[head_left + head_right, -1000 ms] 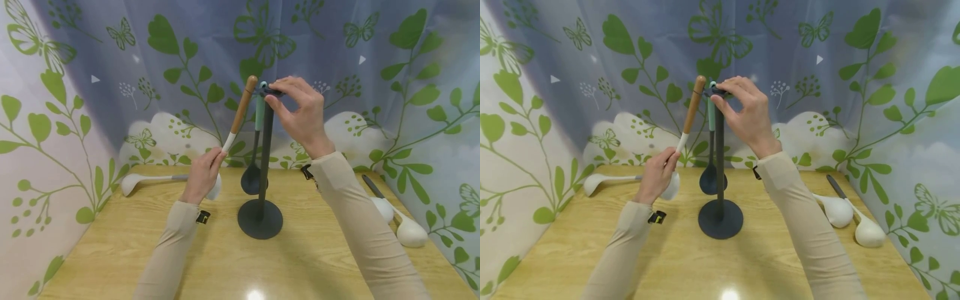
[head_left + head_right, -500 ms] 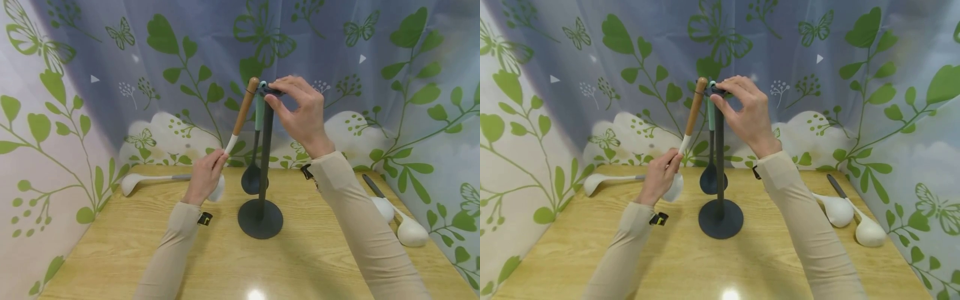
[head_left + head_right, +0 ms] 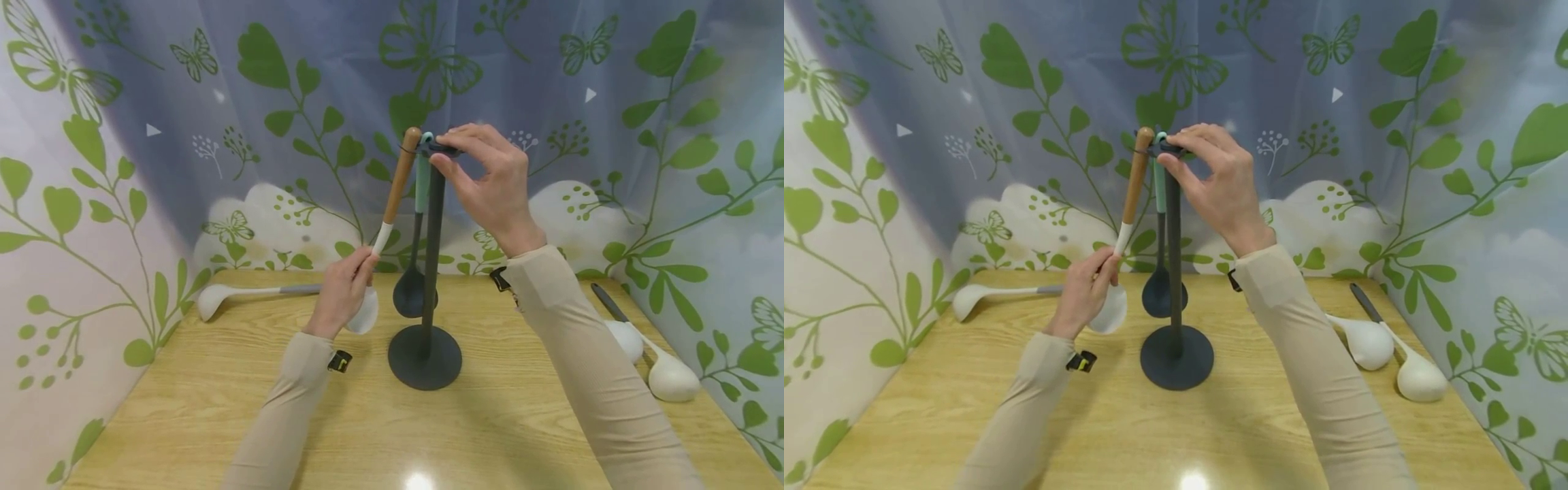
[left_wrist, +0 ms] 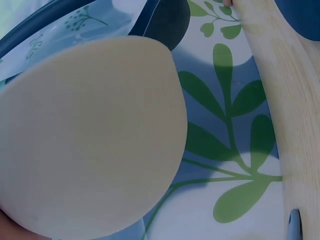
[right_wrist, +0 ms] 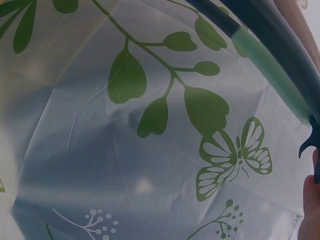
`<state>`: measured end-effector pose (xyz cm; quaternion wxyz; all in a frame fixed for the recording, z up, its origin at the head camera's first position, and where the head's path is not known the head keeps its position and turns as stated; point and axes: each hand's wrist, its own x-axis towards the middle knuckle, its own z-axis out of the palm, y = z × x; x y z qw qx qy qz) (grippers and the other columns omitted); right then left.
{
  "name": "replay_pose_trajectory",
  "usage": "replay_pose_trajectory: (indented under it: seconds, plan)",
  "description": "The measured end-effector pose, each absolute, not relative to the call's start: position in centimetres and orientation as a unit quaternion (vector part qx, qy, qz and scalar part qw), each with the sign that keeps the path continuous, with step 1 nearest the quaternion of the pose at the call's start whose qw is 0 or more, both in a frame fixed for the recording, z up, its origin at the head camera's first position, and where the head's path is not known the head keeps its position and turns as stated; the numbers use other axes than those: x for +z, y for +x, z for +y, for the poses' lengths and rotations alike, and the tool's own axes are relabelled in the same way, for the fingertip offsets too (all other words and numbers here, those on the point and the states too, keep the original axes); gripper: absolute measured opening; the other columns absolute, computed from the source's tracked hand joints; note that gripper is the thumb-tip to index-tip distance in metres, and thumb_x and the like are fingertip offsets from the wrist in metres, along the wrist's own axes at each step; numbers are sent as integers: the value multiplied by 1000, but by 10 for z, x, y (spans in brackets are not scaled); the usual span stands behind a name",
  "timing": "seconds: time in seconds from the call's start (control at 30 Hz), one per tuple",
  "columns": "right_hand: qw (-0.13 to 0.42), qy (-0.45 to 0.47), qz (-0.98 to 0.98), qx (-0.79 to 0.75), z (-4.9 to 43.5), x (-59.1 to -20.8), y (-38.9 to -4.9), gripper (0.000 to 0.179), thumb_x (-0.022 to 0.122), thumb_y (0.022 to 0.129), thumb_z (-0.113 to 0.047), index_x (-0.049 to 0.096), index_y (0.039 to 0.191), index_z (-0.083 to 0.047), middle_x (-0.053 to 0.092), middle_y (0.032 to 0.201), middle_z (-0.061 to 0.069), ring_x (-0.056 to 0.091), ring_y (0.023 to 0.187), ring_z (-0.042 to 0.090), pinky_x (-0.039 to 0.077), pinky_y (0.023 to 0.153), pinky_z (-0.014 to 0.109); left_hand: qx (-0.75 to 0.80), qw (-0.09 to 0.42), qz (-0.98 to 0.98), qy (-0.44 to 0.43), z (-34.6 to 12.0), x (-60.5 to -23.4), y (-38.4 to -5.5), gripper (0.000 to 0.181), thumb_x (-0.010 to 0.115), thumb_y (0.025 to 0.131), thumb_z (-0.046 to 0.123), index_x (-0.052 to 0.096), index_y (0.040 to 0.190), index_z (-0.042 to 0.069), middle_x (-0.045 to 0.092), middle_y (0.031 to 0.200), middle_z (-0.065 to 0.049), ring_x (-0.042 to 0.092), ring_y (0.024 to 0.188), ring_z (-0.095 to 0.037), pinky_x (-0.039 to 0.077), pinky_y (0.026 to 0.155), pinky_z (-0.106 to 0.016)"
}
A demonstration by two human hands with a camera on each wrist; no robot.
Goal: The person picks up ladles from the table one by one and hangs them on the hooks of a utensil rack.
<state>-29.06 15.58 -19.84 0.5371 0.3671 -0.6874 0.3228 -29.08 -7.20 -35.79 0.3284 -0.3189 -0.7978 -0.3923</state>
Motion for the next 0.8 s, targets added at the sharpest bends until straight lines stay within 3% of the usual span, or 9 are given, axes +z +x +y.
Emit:
replay_pose_trajectory:
  seconds: [0.5, 0.8]
  plan:
    - [544, 374, -679, 322, 155, -200, -292, 23, 80, 81, -11, 77, 102, -4, 72, 98, 14, 67, 99, 28, 52, 96, 35, -378, 331, -806, -314, -66, -364, -291, 18, 50, 103, 16, 57, 89, 7, 62, 76, -7, 54, 62, -16, 44, 56, -30]
    - [545, 371, -680, 320, 155, -201, -292, 22, 79, 82, -12, 77, 102, -3, 72, 99, 15, 67, 98, 28, 52, 95, 35, -373, 341, -801, -321, -64, -368, -292, 18, 52, 103, 18, 58, 89, 8, 45, 65, 0, 32, 52, -12, 29, 49, -25]
